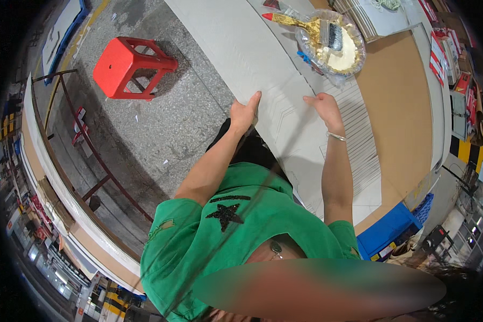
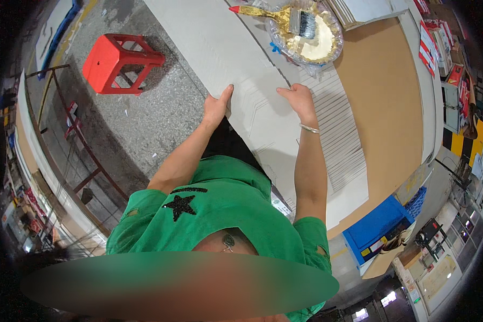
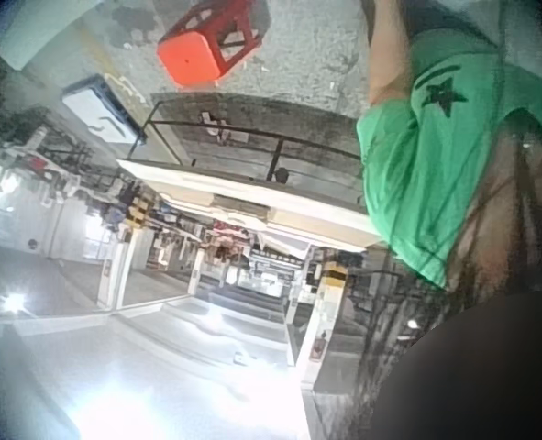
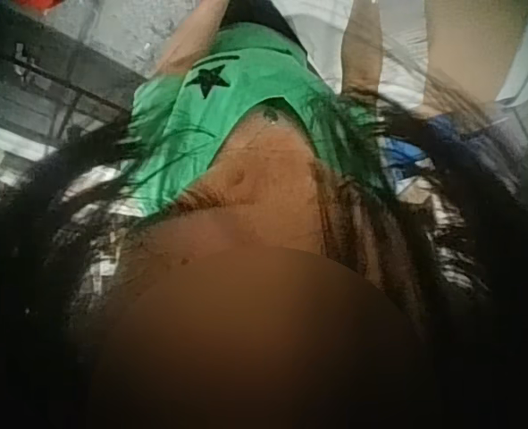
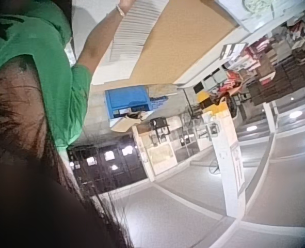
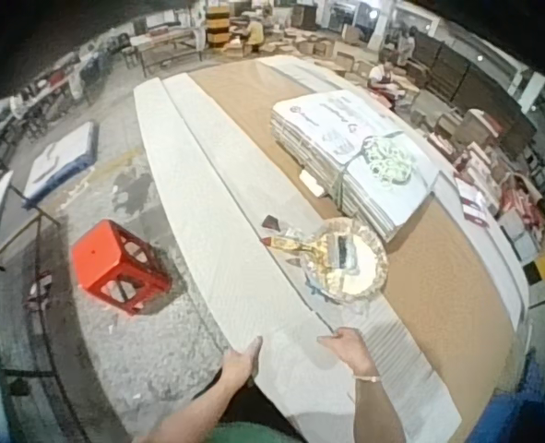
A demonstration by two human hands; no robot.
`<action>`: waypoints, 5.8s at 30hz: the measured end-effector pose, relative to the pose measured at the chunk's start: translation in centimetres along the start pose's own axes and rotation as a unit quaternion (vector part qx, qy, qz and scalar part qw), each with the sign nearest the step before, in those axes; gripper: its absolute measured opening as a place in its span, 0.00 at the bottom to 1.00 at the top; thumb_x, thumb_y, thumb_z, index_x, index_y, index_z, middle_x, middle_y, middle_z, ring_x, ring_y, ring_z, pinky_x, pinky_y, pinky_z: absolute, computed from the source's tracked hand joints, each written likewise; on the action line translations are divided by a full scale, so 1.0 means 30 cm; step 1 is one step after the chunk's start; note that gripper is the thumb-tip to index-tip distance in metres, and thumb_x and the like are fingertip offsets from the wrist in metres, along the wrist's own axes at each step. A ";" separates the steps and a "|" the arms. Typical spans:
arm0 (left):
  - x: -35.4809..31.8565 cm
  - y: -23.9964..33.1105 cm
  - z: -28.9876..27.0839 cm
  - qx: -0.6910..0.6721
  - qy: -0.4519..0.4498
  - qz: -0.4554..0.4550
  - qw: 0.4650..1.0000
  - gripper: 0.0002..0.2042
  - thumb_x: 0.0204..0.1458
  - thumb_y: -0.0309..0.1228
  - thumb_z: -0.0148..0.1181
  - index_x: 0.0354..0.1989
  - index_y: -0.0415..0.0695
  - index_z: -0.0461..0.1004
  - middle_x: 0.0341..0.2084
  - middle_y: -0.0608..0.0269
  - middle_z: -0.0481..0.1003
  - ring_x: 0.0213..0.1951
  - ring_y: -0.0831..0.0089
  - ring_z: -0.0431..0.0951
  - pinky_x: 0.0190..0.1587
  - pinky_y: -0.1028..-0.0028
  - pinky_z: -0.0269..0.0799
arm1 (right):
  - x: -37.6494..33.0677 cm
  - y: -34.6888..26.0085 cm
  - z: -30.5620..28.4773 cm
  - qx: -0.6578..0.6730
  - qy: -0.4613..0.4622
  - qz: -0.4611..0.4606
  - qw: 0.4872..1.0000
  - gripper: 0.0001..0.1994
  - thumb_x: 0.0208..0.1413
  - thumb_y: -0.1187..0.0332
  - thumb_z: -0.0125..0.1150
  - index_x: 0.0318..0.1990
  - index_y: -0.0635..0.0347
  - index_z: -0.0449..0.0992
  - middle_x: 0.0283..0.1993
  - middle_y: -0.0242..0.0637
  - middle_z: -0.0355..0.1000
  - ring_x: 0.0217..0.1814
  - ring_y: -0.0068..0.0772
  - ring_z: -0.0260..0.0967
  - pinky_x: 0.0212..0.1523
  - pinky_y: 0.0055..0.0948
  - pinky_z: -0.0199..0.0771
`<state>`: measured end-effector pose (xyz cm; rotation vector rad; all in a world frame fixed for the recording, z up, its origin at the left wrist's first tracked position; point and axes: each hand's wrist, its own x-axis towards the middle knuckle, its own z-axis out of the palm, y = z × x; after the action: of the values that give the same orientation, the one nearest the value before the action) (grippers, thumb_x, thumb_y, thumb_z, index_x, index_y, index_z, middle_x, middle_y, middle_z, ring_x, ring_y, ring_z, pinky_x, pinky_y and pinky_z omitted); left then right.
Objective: Applying glue or adhesive with a brush to paperboards in a factory setting.
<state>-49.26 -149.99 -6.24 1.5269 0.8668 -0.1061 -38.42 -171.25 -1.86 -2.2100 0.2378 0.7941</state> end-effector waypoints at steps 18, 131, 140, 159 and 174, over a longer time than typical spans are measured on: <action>0.016 -0.027 -0.002 0.029 0.010 0.006 1.000 0.30 0.43 0.44 0.61 0.47 0.31 0.65 0.42 0.48 0.72 0.46 0.62 0.72 0.48 0.70 0.64 | 0.006 0.040 0.014 0.061 -0.020 -0.017 0.998 0.21 0.39 0.62 0.67 0.13 0.53 0.56 0.15 0.20 0.48 0.19 0.15 0.42 0.18 0.22 0.42; -0.186 0.012 0.004 0.151 -0.118 -0.101 0.976 0.39 0.38 0.58 0.58 0.47 0.30 0.67 0.45 0.45 0.70 0.48 0.59 0.70 0.51 0.70 0.63 | -0.157 0.205 -0.043 0.065 0.031 0.004 0.997 0.15 0.38 0.64 0.67 0.16 0.60 0.65 0.14 0.25 0.56 0.18 0.19 0.50 0.18 0.23 0.52; -0.171 -0.023 -0.001 0.159 -0.164 -0.097 0.969 0.33 0.40 0.50 0.61 0.47 0.33 0.68 0.43 0.49 0.72 0.47 0.61 0.71 0.50 0.71 0.64 | -0.159 0.227 -0.050 0.100 0.032 0.035 0.994 0.13 0.39 0.63 0.67 0.18 0.58 0.67 0.16 0.24 0.58 0.19 0.17 0.52 0.18 0.21 0.53; -0.138 -0.207 0.018 0.157 -0.134 -0.032 0.978 0.32 0.40 0.48 0.64 0.43 0.29 0.69 0.42 0.51 0.72 0.45 0.66 0.71 0.49 0.72 0.64 | -0.164 0.259 -0.044 0.079 0.060 0.014 0.995 0.11 0.40 0.66 0.66 0.22 0.63 0.70 0.19 0.28 0.64 0.22 0.18 0.58 0.23 0.21 0.59; -0.167 -0.130 0.003 0.156 -0.165 -0.091 0.970 0.44 0.34 0.56 0.64 0.48 0.25 0.60 0.46 0.45 0.69 0.49 0.61 0.69 0.52 0.73 0.62 | -0.166 0.270 -0.027 0.115 0.073 -0.010 0.991 0.12 0.41 0.67 0.64 0.20 0.64 0.68 0.17 0.29 0.63 0.20 0.20 0.57 0.22 0.23 0.60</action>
<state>-54.96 -152.70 -6.70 1.6561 0.7420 -0.6386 -45.20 -177.83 -3.28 -2.0490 0.3607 0.5650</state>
